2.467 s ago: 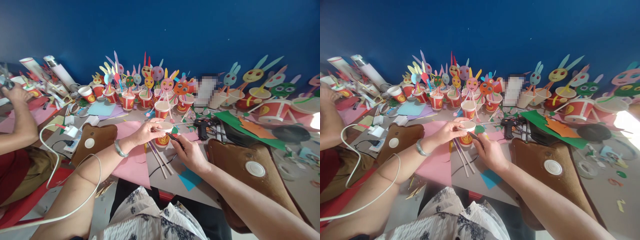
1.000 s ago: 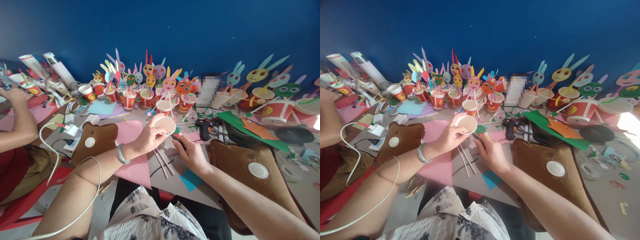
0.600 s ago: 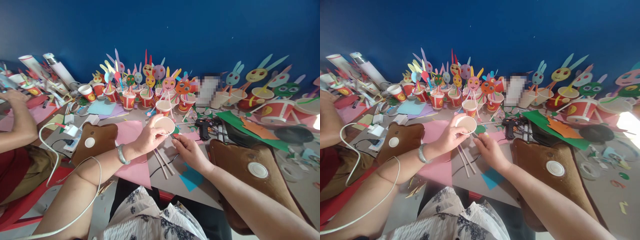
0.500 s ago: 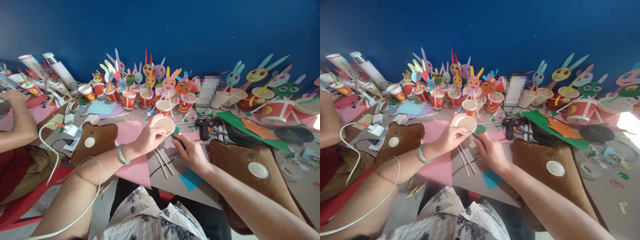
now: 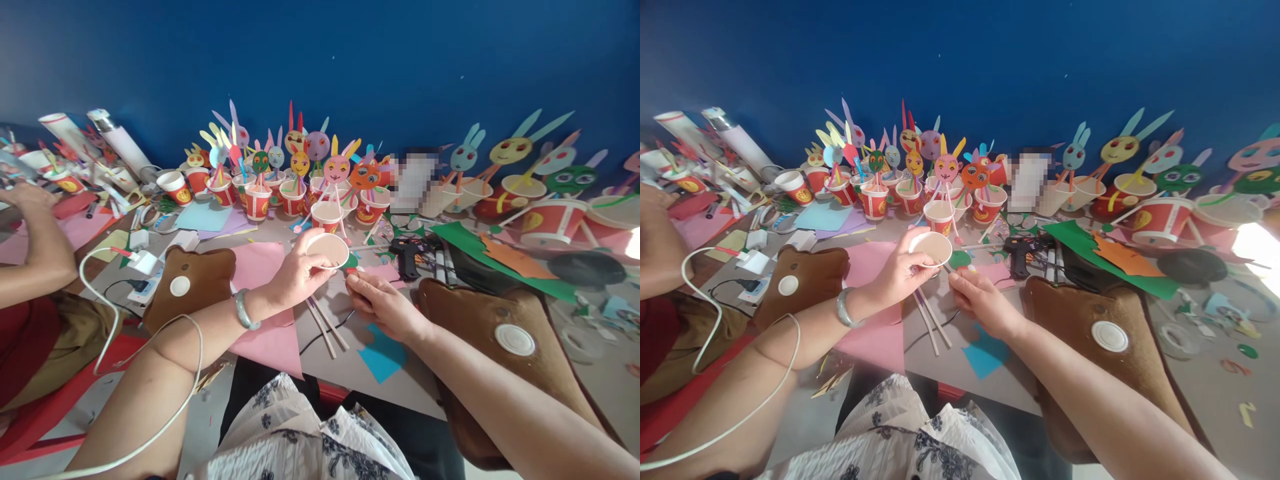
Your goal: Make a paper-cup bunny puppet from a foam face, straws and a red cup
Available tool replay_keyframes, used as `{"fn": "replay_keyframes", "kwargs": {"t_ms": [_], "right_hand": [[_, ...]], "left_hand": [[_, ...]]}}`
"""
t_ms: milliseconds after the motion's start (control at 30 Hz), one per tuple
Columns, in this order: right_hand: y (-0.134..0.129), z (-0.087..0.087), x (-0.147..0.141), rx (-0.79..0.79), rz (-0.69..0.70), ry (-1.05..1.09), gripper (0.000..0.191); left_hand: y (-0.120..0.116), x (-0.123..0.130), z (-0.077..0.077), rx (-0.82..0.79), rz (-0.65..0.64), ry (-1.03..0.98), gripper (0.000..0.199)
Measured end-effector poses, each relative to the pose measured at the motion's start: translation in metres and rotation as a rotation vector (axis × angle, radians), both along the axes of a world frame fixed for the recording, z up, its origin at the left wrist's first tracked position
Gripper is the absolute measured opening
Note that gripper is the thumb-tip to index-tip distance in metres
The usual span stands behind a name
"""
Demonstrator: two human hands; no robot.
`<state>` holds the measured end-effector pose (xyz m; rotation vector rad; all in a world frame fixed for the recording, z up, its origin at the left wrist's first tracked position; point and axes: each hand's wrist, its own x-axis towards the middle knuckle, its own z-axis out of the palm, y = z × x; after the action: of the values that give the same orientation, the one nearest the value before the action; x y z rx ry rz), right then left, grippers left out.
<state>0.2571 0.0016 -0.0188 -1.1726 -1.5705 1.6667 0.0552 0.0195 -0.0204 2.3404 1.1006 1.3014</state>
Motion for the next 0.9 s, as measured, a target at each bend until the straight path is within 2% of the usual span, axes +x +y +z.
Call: {"fn": "replay_keyframes", "kwargs": {"t_ms": [67, 200, 300, 367, 400, 533, 600, 667, 800, 867, 900], "right_hand": [[0.000, -0.002, 0.001, 0.177, -0.047, -0.103, 0.043], [-0.002, -0.008, 0.007, 0.756, -0.202, -0.523, 0.031], [-0.002, -0.010, 0.011, 0.954, -0.229, -0.724, 0.033], [-0.002, -0.009, 0.011, 0.926, -0.228, -0.695, 0.034], [-0.001, -0.008, 0.010, 0.859, -0.214, -0.628, 0.034], [0.002, -0.006, 0.006, 0.363, -0.058, -0.224, 0.042], [0.003, -0.006, 0.005, 0.234, -0.010, -0.139, 0.044], [0.003, -0.007, 0.006, 0.354, -0.049, -0.225, 0.041], [-0.001, -0.008, 0.010, 0.865, -0.207, -0.650, 0.031], [-0.002, -0.008, 0.012, 0.970, -0.226, -0.764, 0.032], [-0.002, -0.007, 0.011, 0.967, -0.225, -0.762, 0.033]], "left_hand": [[0.000, 0.000, 0.000, -0.017, 0.005, 0.007, 0.012], [-0.001, 0.001, -0.001, -0.024, -0.011, -0.007, 0.015], [-0.001, 0.000, -0.002, -0.034, -0.005, -0.005, 0.015], [0.000, 0.000, -0.002, -0.056, -0.009, -0.012, 0.015], [0.000, 0.000, -0.003, -0.065, -0.013, -0.015, 0.015], [0.001, 0.000, -0.004, -0.047, 0.005, -0.013, 0.013], [0.001, 0.000, -0.004, -0.028, 0.013, -0.005, 0.013], [0.001, 0.000, -0.003, -0.029, 0.017, 0.006, 0.013], [0.000, 0.001, -0.002, -0.069, 0.013, 0.006, 0.015], [0.001, 0.001, -0.003, -0.081, 0.014, 0.003, 0.017], [0.001, 0.001, -0.003, -0.082, 0.016, 0.002, 0.018]]}}
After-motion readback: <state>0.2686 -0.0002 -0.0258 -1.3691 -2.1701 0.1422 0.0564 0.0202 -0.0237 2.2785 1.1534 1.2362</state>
